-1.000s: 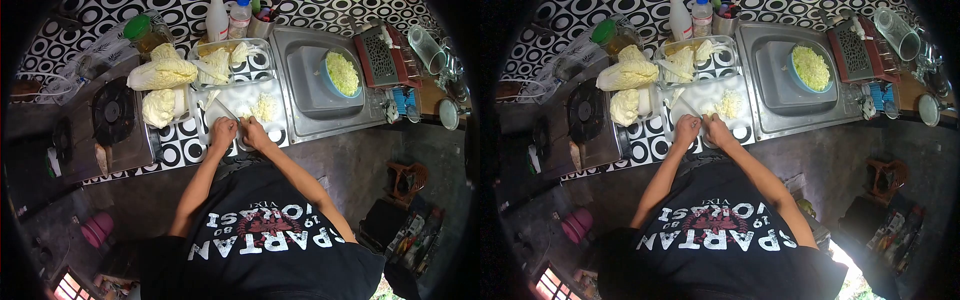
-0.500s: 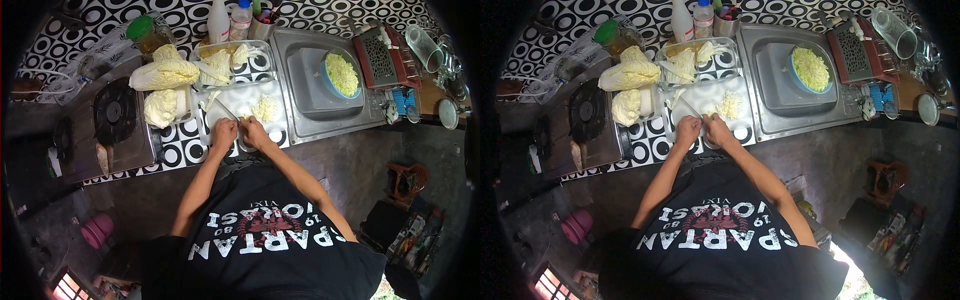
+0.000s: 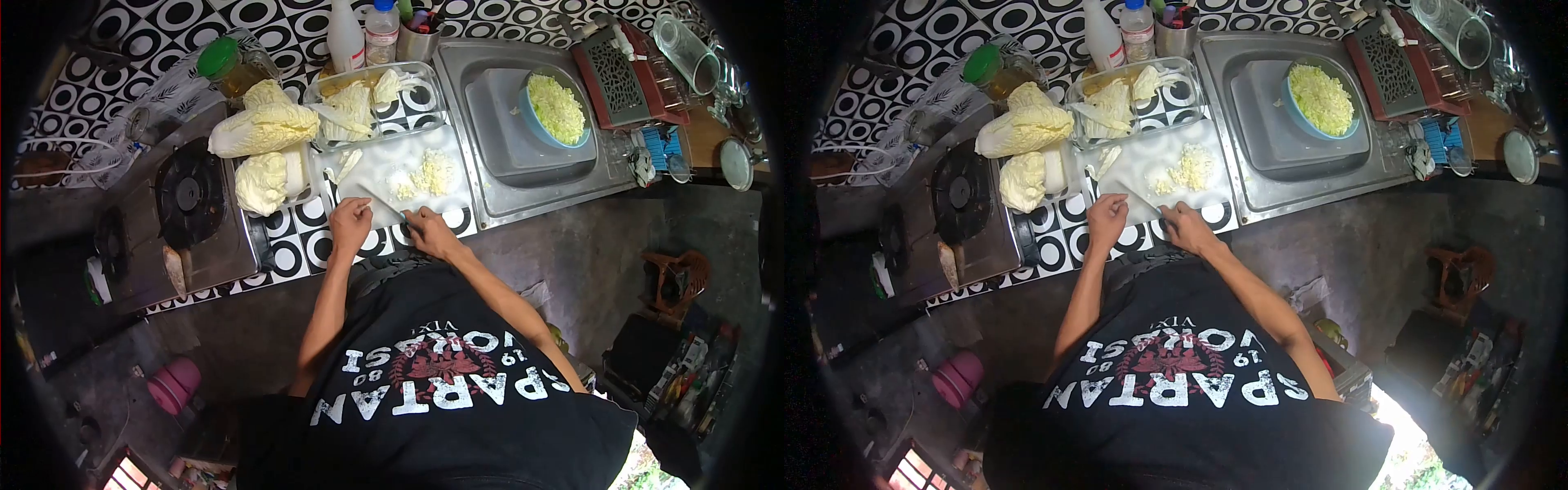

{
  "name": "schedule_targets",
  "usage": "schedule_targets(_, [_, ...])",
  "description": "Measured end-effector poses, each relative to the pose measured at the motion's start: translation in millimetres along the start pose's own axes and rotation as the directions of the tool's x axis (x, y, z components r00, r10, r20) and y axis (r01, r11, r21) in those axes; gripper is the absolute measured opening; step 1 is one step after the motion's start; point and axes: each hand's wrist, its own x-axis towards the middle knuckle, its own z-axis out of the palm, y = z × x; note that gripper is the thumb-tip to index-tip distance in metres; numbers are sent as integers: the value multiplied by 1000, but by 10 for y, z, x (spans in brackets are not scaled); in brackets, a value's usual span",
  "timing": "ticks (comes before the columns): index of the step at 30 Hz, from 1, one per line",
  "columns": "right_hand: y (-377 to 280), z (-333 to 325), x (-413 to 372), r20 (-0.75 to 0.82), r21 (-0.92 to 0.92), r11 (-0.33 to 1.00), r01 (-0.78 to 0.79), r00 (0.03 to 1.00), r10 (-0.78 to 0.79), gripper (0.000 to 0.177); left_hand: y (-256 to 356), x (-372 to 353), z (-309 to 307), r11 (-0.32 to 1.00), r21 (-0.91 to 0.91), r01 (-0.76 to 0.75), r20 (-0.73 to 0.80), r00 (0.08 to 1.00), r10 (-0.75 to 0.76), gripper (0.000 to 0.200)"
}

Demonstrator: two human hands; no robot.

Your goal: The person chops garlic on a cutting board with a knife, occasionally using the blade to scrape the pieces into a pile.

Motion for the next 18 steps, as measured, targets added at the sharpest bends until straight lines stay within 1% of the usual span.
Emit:
schedule_targets(2, [-30,-1,43,-110,-50,994,-97,990,91,46,23,-17,-11,998,-62,12,32,999,-10,19])
schedule_targets(3, [12,21,52,-209,-48,995,-93,975,81,46,23,-22,-9,999,-49,5,39,999,-3,20])
schedule_targets(4, [57,32,49,-215,-46,995,-91,973,79,46,25,-29,2,999,-45,-1,40,999,2,20])
schedule_targets(6, [96,21,30,-382,-41,989,-144,916,117,41,41,-45,32,991,-116,70,65,996,-63,21])
schedule_targets(7, [87,4,10,-415,-2,986,-169,897,153,40,66,-50,27,984,-140,110,122,988,-93,28])
schedule_targets(8, [81,-13,-11,-418,0,985,-171,895,155,40,55,-42,53,984,-140,109,126,988,-91,28])
schedule_targets(10, [11,-85,-44,-458,-5,971,-237,864,208,38,38,-24,117,903,-290,317,284,929,-236,35])
schedule_targets(11, [-13,-107,-56,-462,-4,971,-240,861,211,38,36,-25,156,904,-288,316,288,929,-233,35])
schedule_targets(13, [-57,-142,-74,-473,84,968,-238,845,249,36,181,-12,203,883,-424,202,236,966,-108,39])
schedule_targets(14, [-71,-166,-81,-479,88,966,-242,840,254,36,246,-2,208,884,-422,201,243,964,-103,39])
schedule_targets(15, [-92,-195,-82,-461,82,974,-212,858,226,35,382,19,167,956,-289,46,251,967,29,42])
schedule_targets(16, [-120,-220,-82,-442,77,980,-182,875,197,35,459,32,153,981,-151,-119,278,948,158,44])
schedule_targets(17, [-155,-239,-79,-447,81,979,-186,871,202,35,452,34,186,961,-126,-248,301,913,275,48])
schedule_targets(18, [-225,-276,-65,-403,248,945,-215,864,302,32,477,30,211,959,-127,-252,308,909,279,48])
